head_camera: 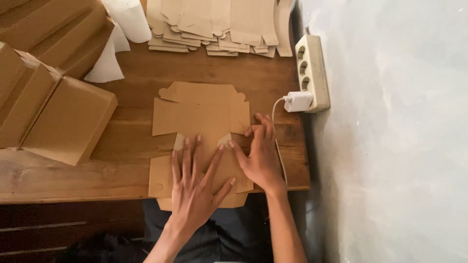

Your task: Assembling cardboard boxes by folding pre-cut sheets along scored lines.

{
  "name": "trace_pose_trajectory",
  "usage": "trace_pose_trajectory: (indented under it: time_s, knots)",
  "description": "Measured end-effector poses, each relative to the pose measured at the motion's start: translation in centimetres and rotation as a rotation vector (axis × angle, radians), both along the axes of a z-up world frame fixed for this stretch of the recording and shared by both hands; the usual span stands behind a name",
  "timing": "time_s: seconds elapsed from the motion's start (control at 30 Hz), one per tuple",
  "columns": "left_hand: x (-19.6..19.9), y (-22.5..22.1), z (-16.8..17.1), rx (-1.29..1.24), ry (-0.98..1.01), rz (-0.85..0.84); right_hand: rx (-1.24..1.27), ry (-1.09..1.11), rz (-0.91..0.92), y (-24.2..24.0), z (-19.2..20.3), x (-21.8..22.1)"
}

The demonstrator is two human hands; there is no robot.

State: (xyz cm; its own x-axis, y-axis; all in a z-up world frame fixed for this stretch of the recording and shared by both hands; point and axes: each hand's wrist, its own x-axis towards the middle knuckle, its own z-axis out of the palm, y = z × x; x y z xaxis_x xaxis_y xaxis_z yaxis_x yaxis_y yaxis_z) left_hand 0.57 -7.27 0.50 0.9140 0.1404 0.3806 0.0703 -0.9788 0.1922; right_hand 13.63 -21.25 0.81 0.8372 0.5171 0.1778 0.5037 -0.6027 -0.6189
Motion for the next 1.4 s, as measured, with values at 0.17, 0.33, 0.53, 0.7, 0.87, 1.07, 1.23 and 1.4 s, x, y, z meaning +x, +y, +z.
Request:
trace_pose_trajectory:
  time_s: [0.17, 0.33, 0.53, 0.7, 0.87, 1.07, 1.23, 1.4]
  knots:
    - [-0.1, 0.1, 0.1, 0.004, 0.019, 0.004, 0.046, 0.039, 0.069, -0.6, -0.1, 0.1]
    - [-0.2, 0.1, 0.1, -0.017, 0.013, -0.002, 0.078, 0.012, 0.074, -0.6, -0.7, 0.1]
    - [-0.2, -0.1, -0.3, -0.019, -0.005, -0.002, 0.016, -0.079, -0.005, 0.6, -0.4, 0.2]
    - [-0.2, 0.0, -0.2, -0.006, -0.020, -0.001, -0.060, -0.199, -0.121, 1.8, -0.6, 0.5]
    - [-0.2, -0.1, -0.3, -0.016, -0.021, -0.002, -0.076, -0.176, -0.172, 2.2, -0.6, 0.4]
    - [-0.2, -0.2, -0.5, -0.027, -0.039, 0.003, 0.000, -0.091, -0.022, 0.3, -0.9, 0.4]
    - [-0.1, -0.3, -0.7, 0.004, -0.041, 0.036, 0.059, 0.028, 0.049, -0.9, -1.1, 0.9]
    - [-0.2, -0.2, -0.7, 0.045, -0.036, 0.028, 0.095, 0.090, 0.110, -1.6, -1.2, 1.0]
